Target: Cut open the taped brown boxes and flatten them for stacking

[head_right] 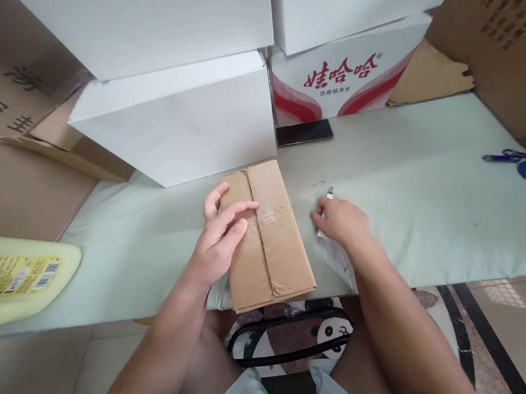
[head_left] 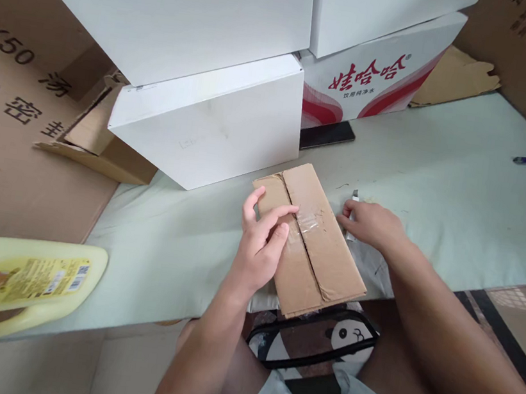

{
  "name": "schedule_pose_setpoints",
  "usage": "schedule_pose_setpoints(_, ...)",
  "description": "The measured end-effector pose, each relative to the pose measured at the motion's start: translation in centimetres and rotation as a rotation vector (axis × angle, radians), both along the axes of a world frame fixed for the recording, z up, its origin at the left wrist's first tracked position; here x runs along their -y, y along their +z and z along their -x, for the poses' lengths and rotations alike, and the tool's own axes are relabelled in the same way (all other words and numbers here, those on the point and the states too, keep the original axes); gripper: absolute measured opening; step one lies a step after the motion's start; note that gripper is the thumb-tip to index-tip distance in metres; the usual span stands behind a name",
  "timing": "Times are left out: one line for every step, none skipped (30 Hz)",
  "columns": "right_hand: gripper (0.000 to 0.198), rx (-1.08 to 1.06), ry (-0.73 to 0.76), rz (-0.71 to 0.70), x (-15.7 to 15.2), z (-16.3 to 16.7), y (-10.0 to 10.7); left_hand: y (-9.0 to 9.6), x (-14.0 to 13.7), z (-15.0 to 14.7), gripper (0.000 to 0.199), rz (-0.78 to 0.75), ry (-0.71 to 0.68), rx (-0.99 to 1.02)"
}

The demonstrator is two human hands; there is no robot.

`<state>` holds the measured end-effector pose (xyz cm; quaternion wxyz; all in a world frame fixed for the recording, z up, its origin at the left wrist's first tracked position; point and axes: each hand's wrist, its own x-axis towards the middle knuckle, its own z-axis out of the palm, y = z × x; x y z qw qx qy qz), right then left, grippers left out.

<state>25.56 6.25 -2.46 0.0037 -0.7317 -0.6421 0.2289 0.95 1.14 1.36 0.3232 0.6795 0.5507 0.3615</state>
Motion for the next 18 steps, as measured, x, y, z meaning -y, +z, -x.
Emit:
schedule_pose_setpoints(0.018,-0.021,-0.015,-0.031,-0.1,-0.1,0.1,0.0,0.0,0.0,0.030,0.006,-0.001,0.004)
schedule_pose_setpoints(0.016,-0.081,-0.049,-0.091,-0.1,-0.1,0.4,-0.1,0.0,0.1,0.029,0.010,0.002,0.008)
schedule_pose_setpoints(0.016,-0.191,-0.103,-0.176,-0.1,-0.1,0.8,-0.2,0.0,0.1,0.028,0.010,0.007,0.010)
schedule_pose_setpoints(0.019,-0.351,-0.173,-0.278,0.1,-0.1,1.3,-0.3,0.0,0.1,0.028,0.003,0.016,0.011)
schedule_pose_setpoints(0.022,-0.543,-0.246,-0.396,0.4,0.0,1.9,-0.4,0.0,0.1,0.030,-0.011,0.025,0.015)
schedule_pose_setpoints(0.024,-0.738,-0.307,-0.519,0.7,0.2,2.7,-0.6,0.0,0.0,0.032,-0.028,0.032,0.022)
schedule_pose_setpoints(0.026,-0.903,-0.344,-0.634,1.1,0.3,3.5,-0.7,0.0,0.0,0.035,-0.044,0.037,0.034)
schedule_pose_setpoints(0.028,-1.016,-0.351,-0.727,1.6,0.5,4.3,-0.9,0.0,-0.1,0.039,-0.058,0.040,0.051)
schedule_pose_setpoints(0.028,-1.089,-0.342,-0.800,2.1,0.6,5.1,-1.1,0.0,-0.1,0.043,-0.066,0.041,0.070)
schedule_pose_setpoints(0.027,-1.135,-0.330,-0.852,2.5,0.7,5.8,-1.2,0.0,-0.2,0.046,-0.069,0.046,0.089)
schedule_pose_setpoints(0.024,-1.167,-0.321,-0.878,2.9,0.7,6.4,-1.3,0.1,-0.3,0.048,-0.067,0.055,0.104)
schedule_pose_setpoints(0.020,-1.197,-0.321,-0.881,3.2,0.8,6.9,-1.4,0.2,-0.4,0.050,-0.062,0.064,0.112)
schedule_pose_setpoints(0.020,-1.226,-0.332,-0.882,3.4,0.9,7.2,-1.5,0.4,-0.5,0.053,-0.058,0.071,0.114)
schedule_pose_setpoints(0.023,-1.253,-0.348,-0.882,3.6,1.1,7.4,-1.5,0.5,-0.7,0.056,-0.057,0.076,0.108)
schedule_pose_setpoints(0.027,-1.272,-0.364,-0.889,3.8,1.3,7.5,-1.5,0.7,-0.9,0.059,-0.060,0.080,0.094)
schedule_pose_setpoints(0.028,-1.277,-0.367,-0.890,4.0,1.5,7.6,-1.5,0.8,-1.1,0.063,-0.066,0.082,0.074)
schedule_pose_setpoints(0.025,-1.270,-0.349,-0.882,4.3,1.8,7.6,-1.4,1.0,-1.4,0.067,-0.075,0.084,0.051)
schedule_pose_setpoints(0.022,-1.256,-0.313,-0.865,4.7,2.2,7.7,-1.4,1.1,-1.6,0.072,-0.082,0.088,0.028)
